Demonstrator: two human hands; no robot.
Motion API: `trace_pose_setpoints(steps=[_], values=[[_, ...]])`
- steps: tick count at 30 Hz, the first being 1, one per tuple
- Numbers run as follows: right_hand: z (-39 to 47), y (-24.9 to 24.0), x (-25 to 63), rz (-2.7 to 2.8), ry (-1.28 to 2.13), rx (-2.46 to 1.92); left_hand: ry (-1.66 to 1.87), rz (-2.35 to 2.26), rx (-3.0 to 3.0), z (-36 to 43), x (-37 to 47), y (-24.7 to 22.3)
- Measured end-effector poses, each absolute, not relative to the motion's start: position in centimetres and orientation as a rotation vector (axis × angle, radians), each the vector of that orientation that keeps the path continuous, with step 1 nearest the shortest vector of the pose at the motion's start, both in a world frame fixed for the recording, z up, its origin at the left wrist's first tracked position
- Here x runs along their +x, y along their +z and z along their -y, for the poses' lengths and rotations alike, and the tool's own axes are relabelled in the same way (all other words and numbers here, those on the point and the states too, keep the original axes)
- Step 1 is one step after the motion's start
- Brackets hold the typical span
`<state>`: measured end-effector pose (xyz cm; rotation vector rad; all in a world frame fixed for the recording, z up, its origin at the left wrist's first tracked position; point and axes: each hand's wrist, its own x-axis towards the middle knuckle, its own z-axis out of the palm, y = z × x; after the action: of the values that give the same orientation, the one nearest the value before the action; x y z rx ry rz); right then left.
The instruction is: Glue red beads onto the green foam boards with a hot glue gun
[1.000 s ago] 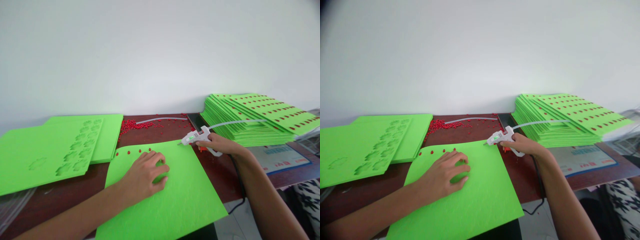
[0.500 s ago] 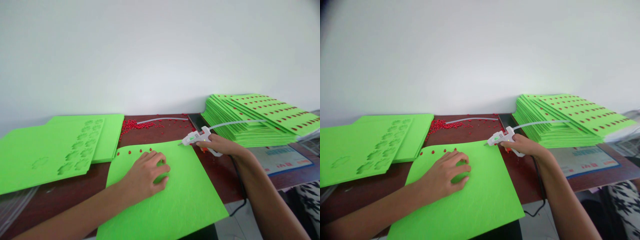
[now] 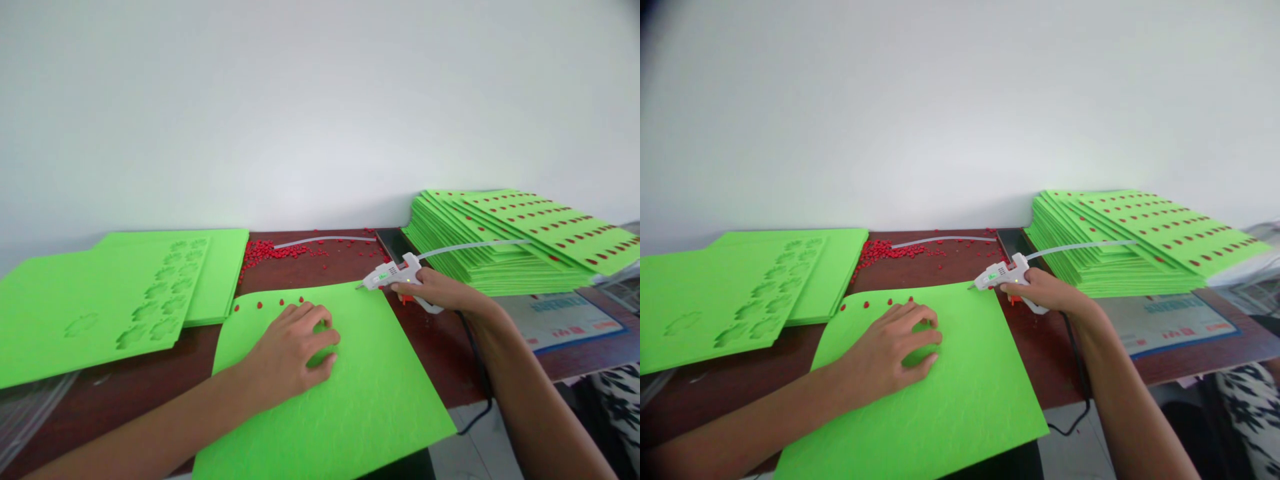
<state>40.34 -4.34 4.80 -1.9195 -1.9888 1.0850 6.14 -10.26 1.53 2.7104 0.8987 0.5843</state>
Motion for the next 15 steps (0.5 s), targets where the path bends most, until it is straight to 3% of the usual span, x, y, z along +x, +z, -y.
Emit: trace_pose_setpoints(steps=[6, 11, 15], values=[[4.8, 4.8, 38.9, 2.015, 1.088, -1.702, 0.585, -0.891, 2.721, 10.1, 6.2, 1.5], [5.1, 3.9, 35.2, 1.918, 0.888, -1.346, 0.532, -0.854, 2.756, 10.0, 6.2, 1.5], [4.9, 3.4, 33.2, 1.819, 0.769, -1.338, 0.499, -0.829, 2.772, 10.2, 6.2, 1.7]])
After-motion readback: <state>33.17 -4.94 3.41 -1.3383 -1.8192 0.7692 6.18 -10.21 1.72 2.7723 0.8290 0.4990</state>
